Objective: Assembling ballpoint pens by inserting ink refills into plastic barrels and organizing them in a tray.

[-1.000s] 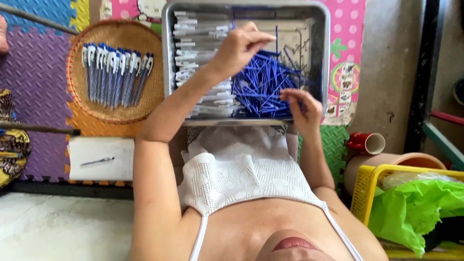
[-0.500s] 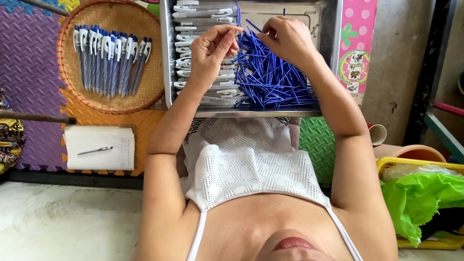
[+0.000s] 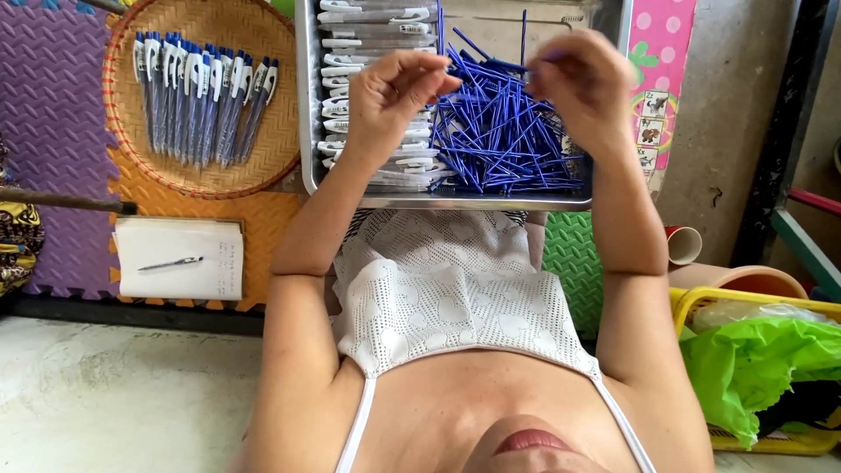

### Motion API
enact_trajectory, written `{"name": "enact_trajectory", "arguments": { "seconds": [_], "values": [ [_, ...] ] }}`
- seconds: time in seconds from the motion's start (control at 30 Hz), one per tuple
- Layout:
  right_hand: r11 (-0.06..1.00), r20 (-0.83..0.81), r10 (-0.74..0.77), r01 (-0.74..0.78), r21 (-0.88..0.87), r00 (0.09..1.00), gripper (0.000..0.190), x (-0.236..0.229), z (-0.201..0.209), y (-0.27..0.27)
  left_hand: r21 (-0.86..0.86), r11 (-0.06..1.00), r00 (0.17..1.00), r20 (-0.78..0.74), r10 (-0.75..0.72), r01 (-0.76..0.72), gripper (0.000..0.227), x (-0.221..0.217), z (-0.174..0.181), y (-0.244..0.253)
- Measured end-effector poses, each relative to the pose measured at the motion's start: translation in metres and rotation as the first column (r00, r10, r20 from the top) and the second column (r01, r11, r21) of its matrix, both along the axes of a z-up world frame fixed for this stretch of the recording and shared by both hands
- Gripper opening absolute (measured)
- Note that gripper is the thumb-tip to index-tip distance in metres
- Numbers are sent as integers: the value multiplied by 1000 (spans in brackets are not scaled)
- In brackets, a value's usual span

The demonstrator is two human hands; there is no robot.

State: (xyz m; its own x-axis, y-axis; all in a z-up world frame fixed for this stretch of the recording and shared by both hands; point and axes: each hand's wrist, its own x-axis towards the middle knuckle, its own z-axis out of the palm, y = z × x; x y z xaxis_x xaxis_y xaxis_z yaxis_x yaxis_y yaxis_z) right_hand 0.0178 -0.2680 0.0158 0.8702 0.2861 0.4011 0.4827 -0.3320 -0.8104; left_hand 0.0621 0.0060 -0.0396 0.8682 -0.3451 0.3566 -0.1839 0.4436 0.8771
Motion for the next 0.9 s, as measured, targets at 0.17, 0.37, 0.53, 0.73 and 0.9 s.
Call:
{"name": "enact_trajectory", "arguments": {
  "seconds": [0.17,0.37,0.53,0.73,0.9],
  "values": [
    [833,204,-147,10,553,968,11,-62,11,12,32,999,993,116,-7,3,17,-37,23,-8],
    [753,179,-238,65,655,955,22,-74,-5,27,84,994,990,115,-85,75,24,-52,46,-4],
    [764,170,-189,36,644,967,17,-73,-8,27,115,990,984,150,-100,84,28,-54,42,-4],
    [753,170,-239,72,655,956,20,-74,-4,26,160,987,975,216,-49,14,26,-54,43,-5],
    [779,212,-240,58,624,947,20,-68,-19,19,154,986,970,240,30,-69,22,-55,38,-15]
  ]
}}
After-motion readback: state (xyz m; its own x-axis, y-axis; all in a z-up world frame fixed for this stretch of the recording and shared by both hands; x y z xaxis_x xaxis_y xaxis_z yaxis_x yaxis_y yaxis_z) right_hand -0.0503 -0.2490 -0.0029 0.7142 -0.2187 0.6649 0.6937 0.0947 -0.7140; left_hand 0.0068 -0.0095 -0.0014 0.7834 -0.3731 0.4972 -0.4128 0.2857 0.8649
